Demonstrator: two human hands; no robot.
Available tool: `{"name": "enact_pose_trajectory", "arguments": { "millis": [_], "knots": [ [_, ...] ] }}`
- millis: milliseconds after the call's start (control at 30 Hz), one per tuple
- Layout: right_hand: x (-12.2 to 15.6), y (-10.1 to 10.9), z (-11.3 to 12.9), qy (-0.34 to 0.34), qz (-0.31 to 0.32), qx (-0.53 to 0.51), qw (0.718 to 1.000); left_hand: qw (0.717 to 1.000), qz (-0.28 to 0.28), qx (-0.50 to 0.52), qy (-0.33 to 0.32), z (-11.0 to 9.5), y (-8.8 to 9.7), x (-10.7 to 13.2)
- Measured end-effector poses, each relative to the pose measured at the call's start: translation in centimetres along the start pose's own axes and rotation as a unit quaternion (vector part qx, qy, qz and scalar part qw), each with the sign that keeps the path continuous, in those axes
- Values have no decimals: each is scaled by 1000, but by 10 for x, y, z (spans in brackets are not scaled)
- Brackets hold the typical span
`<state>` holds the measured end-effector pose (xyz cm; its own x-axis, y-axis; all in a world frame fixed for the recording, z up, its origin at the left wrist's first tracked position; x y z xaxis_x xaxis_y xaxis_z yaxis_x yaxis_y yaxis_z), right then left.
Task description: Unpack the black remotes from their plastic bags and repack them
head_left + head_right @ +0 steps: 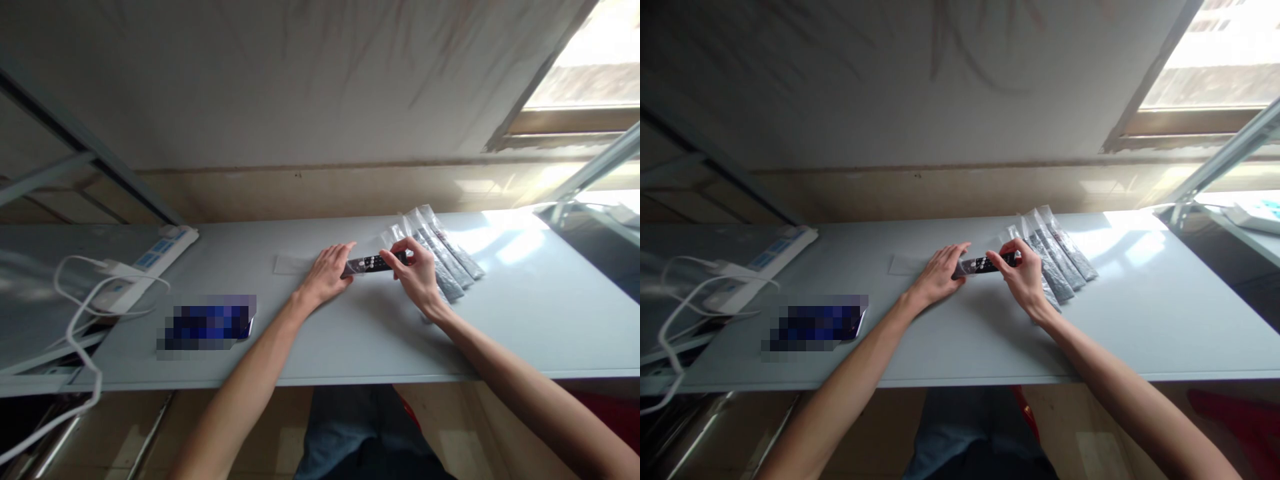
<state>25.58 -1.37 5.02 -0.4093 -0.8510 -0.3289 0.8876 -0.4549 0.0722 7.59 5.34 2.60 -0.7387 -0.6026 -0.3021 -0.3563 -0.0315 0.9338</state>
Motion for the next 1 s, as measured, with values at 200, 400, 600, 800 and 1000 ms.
{"name": "enact_pose_trajectory", "arguments": {
  "millis": [200, 400, 600, 800, 1000],
  "knots": [
    [-2, 2, 1, 2, -5, 3, 1000, 1000, 9, -25, 13, 6, 2, 0],
    [-1, 6, -4, -51, -26, -38, 998, 999, -12, -44, -8, 1, 6, -1],
    [0, 1, -12, -68, -14, -107, 992, 994, -22, -105, 1, -1, 12, -4],
    [16, -34, -3, -57, 103, -132, 984, 977, 12, -212, -9, -21, 20, -3],
    [28, -56, -5, -94, 176, -149, 968, 975, 9, -216, -43, -39, 20, -1]
  ]
}}
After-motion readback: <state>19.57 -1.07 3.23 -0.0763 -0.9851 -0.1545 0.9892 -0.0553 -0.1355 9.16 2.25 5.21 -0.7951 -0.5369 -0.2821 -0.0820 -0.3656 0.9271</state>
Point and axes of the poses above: each hand's wrist, its own x-axis away from the middle knuckle, its own y-axis out of the back of the hand, z = x × y, the point moved 10 cm from there along -x, towards the middle knuckle, and after that the axes turned 12 degrees about -x, right-handed, at the moved point
